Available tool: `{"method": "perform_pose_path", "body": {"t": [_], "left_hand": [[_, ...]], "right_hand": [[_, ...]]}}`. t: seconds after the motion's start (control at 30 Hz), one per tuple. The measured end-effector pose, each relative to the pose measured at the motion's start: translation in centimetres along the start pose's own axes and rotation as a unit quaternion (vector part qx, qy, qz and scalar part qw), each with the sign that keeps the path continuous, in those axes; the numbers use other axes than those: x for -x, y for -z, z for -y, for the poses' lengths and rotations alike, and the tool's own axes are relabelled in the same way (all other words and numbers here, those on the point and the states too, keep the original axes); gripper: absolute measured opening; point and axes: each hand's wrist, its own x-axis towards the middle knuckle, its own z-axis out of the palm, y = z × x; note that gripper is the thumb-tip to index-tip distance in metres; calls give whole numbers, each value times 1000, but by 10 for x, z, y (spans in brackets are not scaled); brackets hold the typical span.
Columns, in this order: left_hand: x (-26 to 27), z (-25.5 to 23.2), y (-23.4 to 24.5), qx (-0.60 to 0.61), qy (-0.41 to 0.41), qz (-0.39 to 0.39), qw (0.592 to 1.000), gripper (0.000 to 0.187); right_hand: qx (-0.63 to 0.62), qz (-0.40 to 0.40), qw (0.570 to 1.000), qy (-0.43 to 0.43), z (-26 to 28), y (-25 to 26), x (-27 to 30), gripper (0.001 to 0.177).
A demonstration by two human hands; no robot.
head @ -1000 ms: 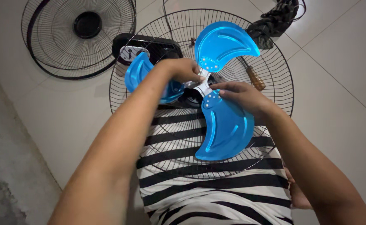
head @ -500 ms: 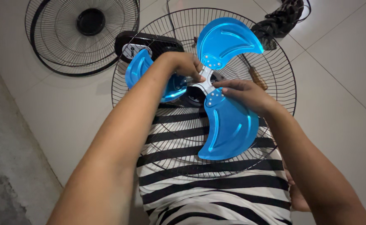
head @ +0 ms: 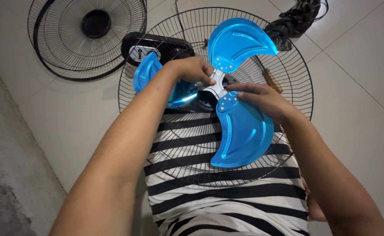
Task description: The person assembles an electric fan by first securing the central hub onto the motor shaft, then attaching the blue fan blades to the hub, and finally fitting the front wire cage over the blades.
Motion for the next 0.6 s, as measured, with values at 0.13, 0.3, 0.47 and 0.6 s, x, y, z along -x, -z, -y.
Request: {"method": "perform_pose_path", "body": {"t": [0.13, 0.3, 0.47, 0.6], "left_hand": [[-3, 3, -5, 21, -9, -15, 1000, 36], [-7, 5, -7, 5, -24, -18, 1000, 32], [-4, 4, -9, 30, -39, -25, 998, 31], [-1, 2, -10, 19, -35, -28, 999, 32]], "right_hand": [[8, -14, 1000, -7, 5, -2, 4, 44], [26, -25, 999, -9, 5, -3, 5, 44], [-21, -9, 1000, 0, 5, -3, 4, 44], [-42, -29, 998, -24, 6, -5, 8, 45]]}}
